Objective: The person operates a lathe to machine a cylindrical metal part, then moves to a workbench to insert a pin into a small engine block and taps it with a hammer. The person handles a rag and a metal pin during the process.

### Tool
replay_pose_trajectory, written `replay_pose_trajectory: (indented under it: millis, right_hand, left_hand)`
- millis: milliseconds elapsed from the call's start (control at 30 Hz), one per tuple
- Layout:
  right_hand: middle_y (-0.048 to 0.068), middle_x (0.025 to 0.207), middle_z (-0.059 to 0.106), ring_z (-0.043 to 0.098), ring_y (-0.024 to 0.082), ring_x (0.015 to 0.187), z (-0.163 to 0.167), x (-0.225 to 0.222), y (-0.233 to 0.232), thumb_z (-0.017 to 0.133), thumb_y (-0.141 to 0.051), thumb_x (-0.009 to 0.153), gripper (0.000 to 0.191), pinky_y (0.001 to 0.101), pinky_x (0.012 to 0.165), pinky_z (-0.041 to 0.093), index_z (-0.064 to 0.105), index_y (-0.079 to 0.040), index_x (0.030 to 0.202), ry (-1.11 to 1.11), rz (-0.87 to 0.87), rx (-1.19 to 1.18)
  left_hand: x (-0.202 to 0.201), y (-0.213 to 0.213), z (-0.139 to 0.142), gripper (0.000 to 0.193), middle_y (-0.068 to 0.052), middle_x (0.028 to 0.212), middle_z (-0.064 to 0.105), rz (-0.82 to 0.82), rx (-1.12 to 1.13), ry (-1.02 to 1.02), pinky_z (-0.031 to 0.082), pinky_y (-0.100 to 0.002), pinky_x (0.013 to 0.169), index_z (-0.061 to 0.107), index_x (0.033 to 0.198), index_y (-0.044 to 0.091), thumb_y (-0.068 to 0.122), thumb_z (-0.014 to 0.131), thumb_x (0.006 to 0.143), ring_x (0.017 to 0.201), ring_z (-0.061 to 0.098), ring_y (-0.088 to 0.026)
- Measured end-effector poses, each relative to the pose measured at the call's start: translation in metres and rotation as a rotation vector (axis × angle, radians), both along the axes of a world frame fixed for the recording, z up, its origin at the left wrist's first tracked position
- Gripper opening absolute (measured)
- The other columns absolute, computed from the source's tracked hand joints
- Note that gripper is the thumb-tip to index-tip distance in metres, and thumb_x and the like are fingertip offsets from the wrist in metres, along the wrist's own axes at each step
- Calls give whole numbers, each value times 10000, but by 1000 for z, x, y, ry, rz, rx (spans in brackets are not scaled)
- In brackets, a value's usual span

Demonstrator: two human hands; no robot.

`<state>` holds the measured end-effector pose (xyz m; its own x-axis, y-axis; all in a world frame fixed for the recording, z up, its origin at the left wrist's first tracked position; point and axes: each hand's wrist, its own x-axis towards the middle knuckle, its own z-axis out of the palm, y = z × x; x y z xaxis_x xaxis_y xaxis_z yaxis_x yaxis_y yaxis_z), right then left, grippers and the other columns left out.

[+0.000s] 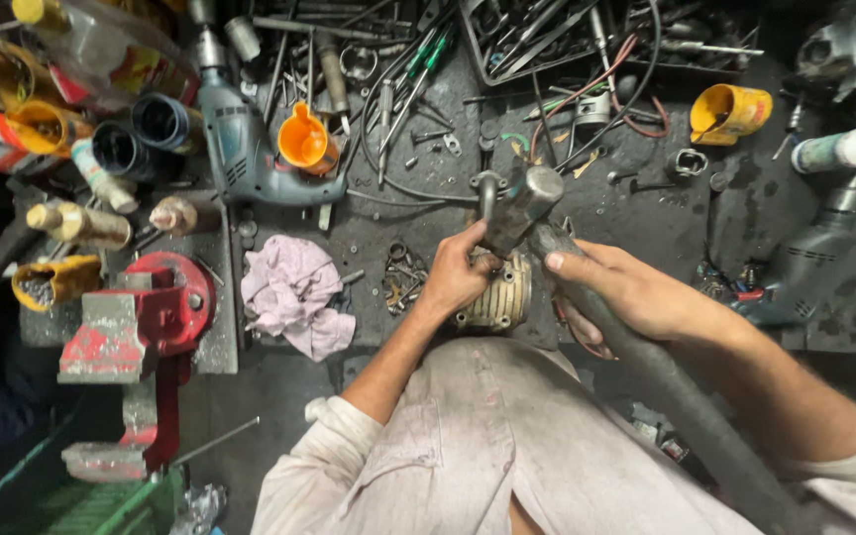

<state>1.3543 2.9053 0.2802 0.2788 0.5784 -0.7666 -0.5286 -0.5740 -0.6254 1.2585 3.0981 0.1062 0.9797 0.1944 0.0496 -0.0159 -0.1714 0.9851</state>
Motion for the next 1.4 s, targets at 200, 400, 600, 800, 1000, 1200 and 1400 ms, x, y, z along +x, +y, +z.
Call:
replay_pose_trajectory:
  millis: [200,400,600,800,1000,1200,1400]
  right_hand:
    - [81,689,609,579,151,476,37,14,-20,553,-348,982,355,310,401,474,588,-16,1103,-323,-131,223]
    - [83,820,690,722,207,713,56,46,-5,623,-405,1026,371,408,649,622,526,-77,1168,-938,8,1101]
    - [123,717,604,593,196,574,8,1,-7,477,-392,1046,394,349,520,502,543,-5,1080,-730,214,111]
    - [60,518,537,520,145,396,0,-1,-12,489,-377,982,347,307,371,440,572,-51,1069,-16,-15,108]
    - [100,805,620,609,185,499,47,17,-35,647,-290,956,374,300,427,500,594,1,1185,-496,-198,448]
    - [91,880,664,686,175,691,41,46,-36,562,-341,1042,247,360,694,598,630,-116,1119,-969,130,1028]
    - [86,584,610,608,160,471,3,-1,-3,416,-376,1022,367,321,463,505,565,-42,986,-286,211,-64]
  left_hand:
    - [0,-3,-3,271,-147,970,706,33,-24,-33,568,-369,898,593,969,-21,-109,624,715,965,730,-290]
    - [0,-5,-3,272,-155,988,703,41,-31,-8,576,-369,898,585,987,-23,-129,593,736,977,728,-283]
    - [0,-6,1,199,-109,1003,735,-21,-101,121,584,-369,902,605,959,3,-98,677,804,984,732,-253]
    - [-2,-3,-2,204,-161,863,692,31,-7,35,574,-394,799,572,964,-25,-119,648,800,857,734,-251]
    - [-4,-5,-8,257,-159,873,706,8,-66,78,596,-371,730,568,1044,4,-130,495,837,831,773,-237]
    - [-3,-7,-6,282,-168,867,709,10,-70,71,590,-371,734,573,1046,-1,-135,502,809,822,768,-243]
    - [-4,-8,-5,198,-170,865,723,6,9,9,563,-371,749,572,1005,-2,-99,602,834,842,744,-242]
